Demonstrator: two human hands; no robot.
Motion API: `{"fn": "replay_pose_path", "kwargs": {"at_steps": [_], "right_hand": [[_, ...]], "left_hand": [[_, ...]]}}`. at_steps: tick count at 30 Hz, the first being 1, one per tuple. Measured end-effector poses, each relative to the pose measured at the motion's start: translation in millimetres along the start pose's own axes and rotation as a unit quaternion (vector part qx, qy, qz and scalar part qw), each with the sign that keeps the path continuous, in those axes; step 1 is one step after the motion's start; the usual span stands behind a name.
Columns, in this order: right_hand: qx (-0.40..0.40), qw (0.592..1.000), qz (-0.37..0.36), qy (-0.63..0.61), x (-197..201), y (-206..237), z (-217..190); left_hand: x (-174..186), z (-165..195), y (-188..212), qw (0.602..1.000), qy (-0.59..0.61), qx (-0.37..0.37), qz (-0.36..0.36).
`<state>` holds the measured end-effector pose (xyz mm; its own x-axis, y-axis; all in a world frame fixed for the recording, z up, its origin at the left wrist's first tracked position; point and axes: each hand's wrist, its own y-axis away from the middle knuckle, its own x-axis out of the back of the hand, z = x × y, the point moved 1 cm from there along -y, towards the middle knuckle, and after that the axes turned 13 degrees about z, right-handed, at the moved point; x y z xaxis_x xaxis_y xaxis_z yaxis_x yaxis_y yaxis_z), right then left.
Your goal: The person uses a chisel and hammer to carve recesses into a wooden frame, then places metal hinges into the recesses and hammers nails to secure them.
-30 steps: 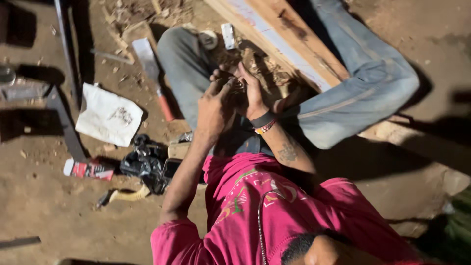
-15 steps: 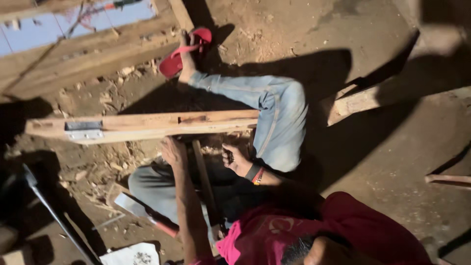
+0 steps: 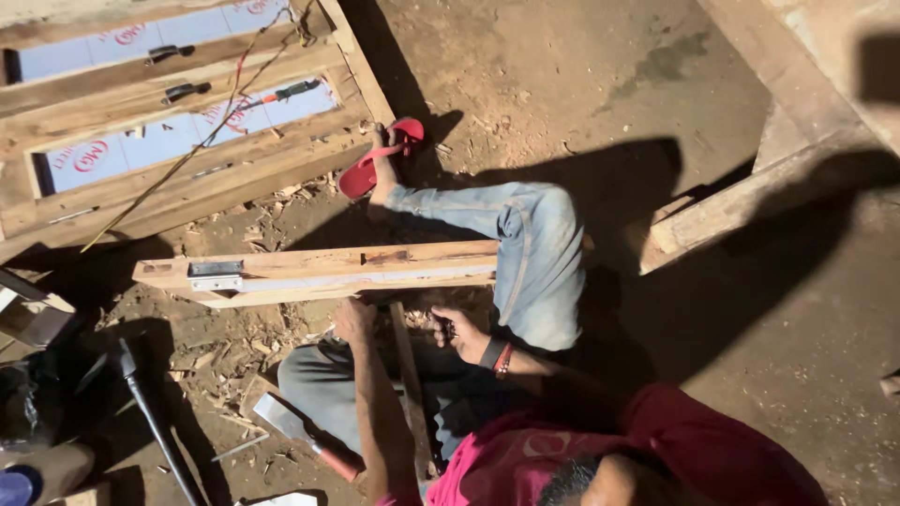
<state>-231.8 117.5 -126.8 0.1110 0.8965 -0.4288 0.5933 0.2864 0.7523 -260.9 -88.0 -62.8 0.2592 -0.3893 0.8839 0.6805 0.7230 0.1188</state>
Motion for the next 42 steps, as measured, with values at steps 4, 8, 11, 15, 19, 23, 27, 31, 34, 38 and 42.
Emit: {"fn": "replay_pose_path", "kwargs": {"at_steps": [4,8,11,15,19,23,27,31,34,38,42], "right_hand": [[-0.054,0.998,0.013,-0.016,0,-6,6],[0.0,0.999,-0.017,0.036,-13,-11,0],[0.072,0.988,-0.043,0.132,-23,-11,-11],[0.052,0.968,-0.11,0.22,-25,-9,-18],[0.022,0.968,-0.162,0.188,-16,-9,-16],[0.001,0.956,-0.251,0.152,-15,-5,-17],[0.044,0.958,-0.079,0.271,-21,1,-22],[0.06,0.935,0.004,0.35,-25,1,-17],[0.266,0.826,-0.035,0.496,-31,-6,-12],[0.516,0.707,-0.061,0.48,-38,-6,-12],[0.454,0.671,-0.031,0.585,-33,2,-13]], "left_hand": [[6,-14,-5,0.989,0.135,-0.025,-0.058],[16,-39,9,0.89,0.432,0.027,-0.144],[24,-52,33,0.81,0.554,0.033,-0.189],[15,-53,57,0.752,0.628,0.039,-0.197],[-4,-52,65,0.726,0.657,0.046,-0.195],[-13,-50,72,0.671,0.703,0.096,-0.214],[-7,-43,79,0.787,0.592,0.068,-0.158],[1,-37,77,0.816,0.553,0.072,-0.153],[2,-38,74,0.846,0.508,0.07,-0.144],[3,-40,75,0.855,0.506,0.019,-0.116],[4,-39,78,0.908,0.405,-0.094,-0.058]]}}
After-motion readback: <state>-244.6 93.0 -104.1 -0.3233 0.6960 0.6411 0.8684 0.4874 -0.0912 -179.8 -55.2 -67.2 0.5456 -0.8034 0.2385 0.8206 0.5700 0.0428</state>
